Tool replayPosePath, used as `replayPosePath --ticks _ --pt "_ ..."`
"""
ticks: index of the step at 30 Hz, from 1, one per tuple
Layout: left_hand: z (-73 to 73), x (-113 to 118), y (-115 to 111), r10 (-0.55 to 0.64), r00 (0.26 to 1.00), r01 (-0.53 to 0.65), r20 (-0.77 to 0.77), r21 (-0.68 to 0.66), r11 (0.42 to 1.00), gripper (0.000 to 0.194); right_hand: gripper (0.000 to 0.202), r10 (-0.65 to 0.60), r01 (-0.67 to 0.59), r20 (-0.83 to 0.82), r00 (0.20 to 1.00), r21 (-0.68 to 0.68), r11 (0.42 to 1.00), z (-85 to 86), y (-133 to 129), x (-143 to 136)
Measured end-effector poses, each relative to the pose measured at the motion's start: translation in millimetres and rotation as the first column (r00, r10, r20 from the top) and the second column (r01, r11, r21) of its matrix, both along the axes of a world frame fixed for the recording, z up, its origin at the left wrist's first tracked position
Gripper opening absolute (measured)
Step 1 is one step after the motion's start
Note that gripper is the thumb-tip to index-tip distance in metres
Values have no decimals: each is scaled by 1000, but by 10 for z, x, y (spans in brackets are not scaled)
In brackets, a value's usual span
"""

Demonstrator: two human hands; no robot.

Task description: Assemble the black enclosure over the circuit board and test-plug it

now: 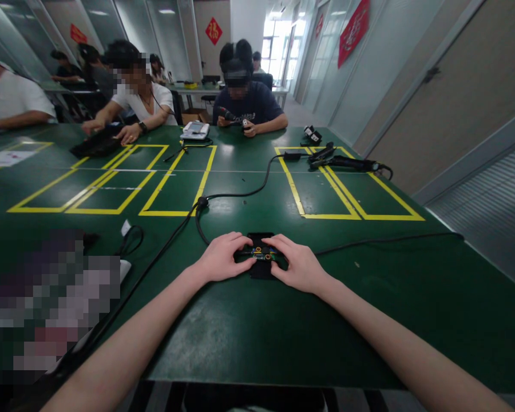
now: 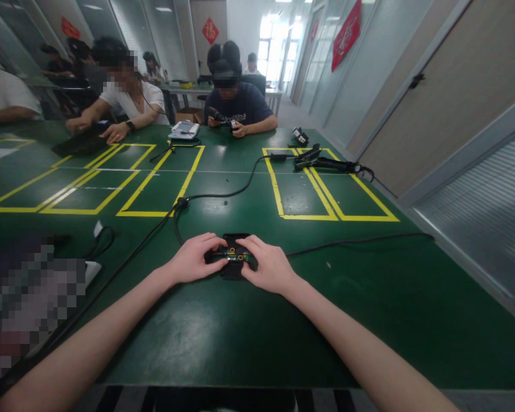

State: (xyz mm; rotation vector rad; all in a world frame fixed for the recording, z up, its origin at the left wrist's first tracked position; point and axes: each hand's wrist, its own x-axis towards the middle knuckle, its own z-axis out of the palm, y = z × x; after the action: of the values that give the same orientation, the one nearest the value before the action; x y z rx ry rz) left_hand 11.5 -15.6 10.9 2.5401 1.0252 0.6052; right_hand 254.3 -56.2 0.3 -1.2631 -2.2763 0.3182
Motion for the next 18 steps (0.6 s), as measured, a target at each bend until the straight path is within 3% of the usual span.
replayPosePath --ticks 7,12,18 --pt "-25 -12 9 10 1000 -10 30 7 1000 31 44 60 -57 -64 996 48 997 31 41 11" --pt "-25 -62 59 -6 993 15 119 -68 998 30 41 -4 3 -80 997 -19 1000 136 65 136" --pt "2 -101 94 14 987 12 161 -157 988 20 25 33 -32 43 999 -22 999 132 159 338"
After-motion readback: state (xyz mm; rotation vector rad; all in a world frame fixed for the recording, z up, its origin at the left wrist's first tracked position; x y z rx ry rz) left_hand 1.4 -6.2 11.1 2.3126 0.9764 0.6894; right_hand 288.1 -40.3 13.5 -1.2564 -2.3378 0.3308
